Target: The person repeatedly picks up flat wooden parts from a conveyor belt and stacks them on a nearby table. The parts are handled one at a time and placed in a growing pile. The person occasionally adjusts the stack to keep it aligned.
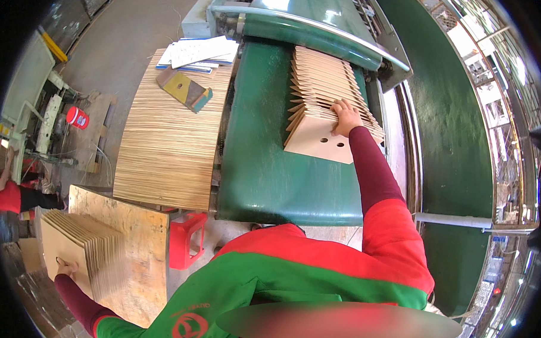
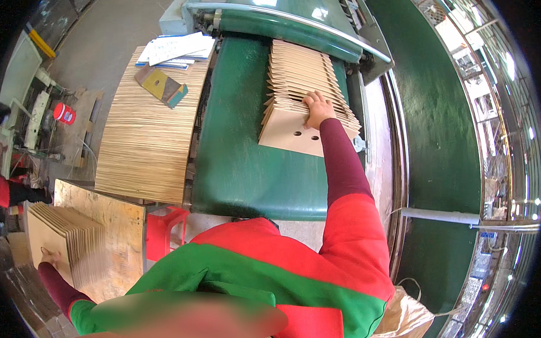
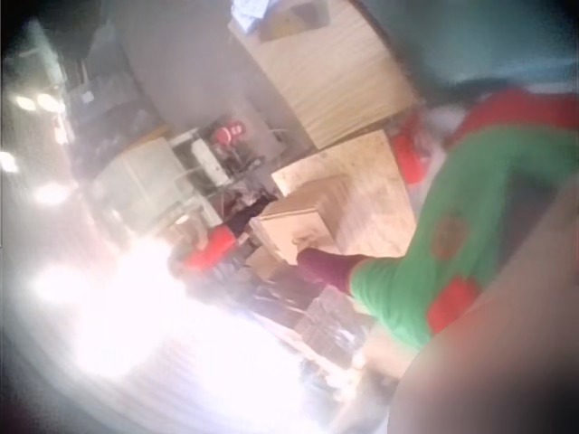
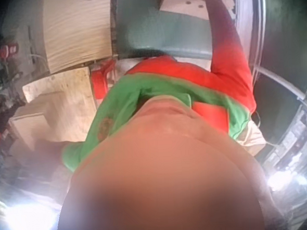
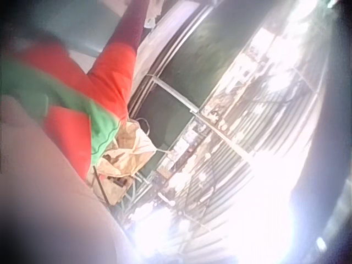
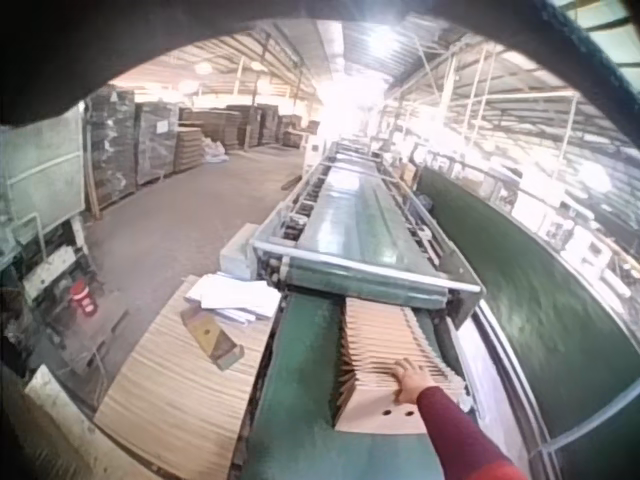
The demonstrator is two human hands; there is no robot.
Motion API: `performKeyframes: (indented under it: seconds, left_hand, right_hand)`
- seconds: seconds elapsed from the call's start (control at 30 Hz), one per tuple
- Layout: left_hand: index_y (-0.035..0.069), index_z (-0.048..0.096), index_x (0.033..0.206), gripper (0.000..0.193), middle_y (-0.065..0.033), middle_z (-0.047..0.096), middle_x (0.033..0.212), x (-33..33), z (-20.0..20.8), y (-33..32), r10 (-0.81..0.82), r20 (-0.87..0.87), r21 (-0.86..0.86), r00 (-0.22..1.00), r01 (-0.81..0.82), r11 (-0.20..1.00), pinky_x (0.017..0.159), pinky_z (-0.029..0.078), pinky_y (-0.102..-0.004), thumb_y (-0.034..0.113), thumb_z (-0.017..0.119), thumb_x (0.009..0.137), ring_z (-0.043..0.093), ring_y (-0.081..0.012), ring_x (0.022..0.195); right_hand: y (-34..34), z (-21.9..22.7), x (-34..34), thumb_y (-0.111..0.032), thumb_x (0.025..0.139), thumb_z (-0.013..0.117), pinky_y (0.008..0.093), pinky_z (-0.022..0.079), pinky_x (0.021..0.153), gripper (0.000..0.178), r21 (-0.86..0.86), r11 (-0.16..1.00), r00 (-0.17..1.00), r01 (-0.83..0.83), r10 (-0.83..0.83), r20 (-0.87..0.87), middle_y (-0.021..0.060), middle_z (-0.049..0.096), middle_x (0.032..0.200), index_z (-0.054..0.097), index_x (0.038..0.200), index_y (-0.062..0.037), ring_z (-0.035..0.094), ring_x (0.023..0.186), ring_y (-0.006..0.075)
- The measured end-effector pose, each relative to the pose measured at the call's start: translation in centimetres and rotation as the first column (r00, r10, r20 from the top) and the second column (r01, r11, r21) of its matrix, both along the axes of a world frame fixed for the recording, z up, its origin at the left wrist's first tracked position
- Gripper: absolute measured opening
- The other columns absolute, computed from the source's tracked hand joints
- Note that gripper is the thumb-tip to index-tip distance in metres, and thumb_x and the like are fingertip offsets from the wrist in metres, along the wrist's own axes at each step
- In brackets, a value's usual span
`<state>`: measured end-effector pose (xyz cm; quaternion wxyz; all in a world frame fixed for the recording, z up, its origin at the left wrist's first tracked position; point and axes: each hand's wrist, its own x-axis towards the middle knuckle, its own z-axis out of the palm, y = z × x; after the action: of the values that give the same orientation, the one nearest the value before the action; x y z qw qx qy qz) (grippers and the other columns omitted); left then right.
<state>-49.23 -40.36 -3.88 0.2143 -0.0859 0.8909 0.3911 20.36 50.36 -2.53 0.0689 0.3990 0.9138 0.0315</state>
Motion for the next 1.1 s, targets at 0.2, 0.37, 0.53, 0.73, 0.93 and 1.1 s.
performKeyframes:
  seconds: [0.2,0.37,0.53,0.73,0.93,1.1]
  left_hand:
    - [0.011,-0.013,0.148,0.105,-0.0162,0.039,0.135,0.0,1.2,-0.2,0.036,0.277,-0.054,0.96,-0.022,0.998,0.052,0.05,-0.0322,0.001,0.066,0.079,0.053,-0.0199,0.07]
    - [0.016,0.002,0.149,0.091,-0.0103,0.038,0.131,0.3,0.8,-0.1,-0.147,-0.014,-0.331,0.989,0.135,0.934,0.065,0.055,-0.0385,0.013,0.065,0.085,0.051,-0.0222,0.097]
    - [0.013,-0.007,0.149,0.1,-0.0192,0.042,0.134,0.7,1.1,-0.1,0.145,0.143,0.082,0.979,-0.158,0.984,0.056,0.053,-0.0341,0.007,0.065,0.08,0.059,-0.0236,0.076]
    - [0.022,-0.003,0.151,0.104,-0.0069,0.02,0.149,3.7,2.4,1.3,0.205,0.089,0.002,0.975,-0.206,0.979,0.072,0.053,-0.0331,-0.018,0.056,0.074,0.051,-0.0257,0.11]
    - [0.024,0.002,0.151,0.101,-0.0093,0.029,0.139,2.7,1.5,0.2,0.136,0.013,0.064,0.991,-0.137,0.989,0.072,0.05,-0.0314,-0.018,0.053,0.075,0.048,-0.018,0.091]
    - [0.016,0.006,0.15,0.081,-0.0101,0.044,0.12,0.7,0.8,-3.7,0.015,0.183,-0.217,0.983,0.025,0.976,0.063,0.051,-0.0336,0.008,0.058,0.09,0.05,-0.0214,0.093]
  right_hand:
    - [1.2,0.2,-0.6,-0.023,0.049,0.087,0.0397,0.04,0.094,0.078,-0.15,0.985,0.996,0.088,-0.088,0.007,0.0118,0.062,0.11,0.048,0.117,-0.0142,0.056,0.108,0.0315]
    - [2.3,0.3,-1.4,-0.025,0.046,0.087,0.04,0.042,0.094,0.084,-0.146,0.984,0.994,0.106,-0.104,0.023,0.0116,0.058,0.115,0.053,0.122,-0.0174,0.054,0.111,0.0312]
    - [3.6,0.3,-2.1,-0.026,0.043,0.088,0.0491,0.028,0.108,0.094,-0.029,0.997,0.995,0.077,-0.074,0.073,0.0064,0.045,0.135,0.05,0.129,-0.0215,0.032,0.133,0.0278]
    - [5.9,0.1,-3.1,-0.022,0.042,0.088,0.0496,0.027,0.109,0.095,-0.123,0.985,0.993,0.117,-0.115,0.023,0.0068,0.049,0.133,0.047,0.128,-0.0189,0.039,0.13,0.0286]
    - [8.2,-0.1,-4.0,-0.022,0.041,0.088,0.0447,0.033,0.104,0.099,-0.152,0.974,0.985,0.168,-0.161,0.055,0.0119,0.054,0.126,0.042,0.129,-0.0171,0.048,0.12,0.0321]
    - [7.6,-0.7,-3.8,-0.02,0.039,0.089,0.0402,0.041,0.097,0.097,-0.035,0.996,0.995,0.083,-0.085,-0.05,0.0156,0.057,0.119,0.046,0.125,-0.0122,0.051,0.115,0.0344]
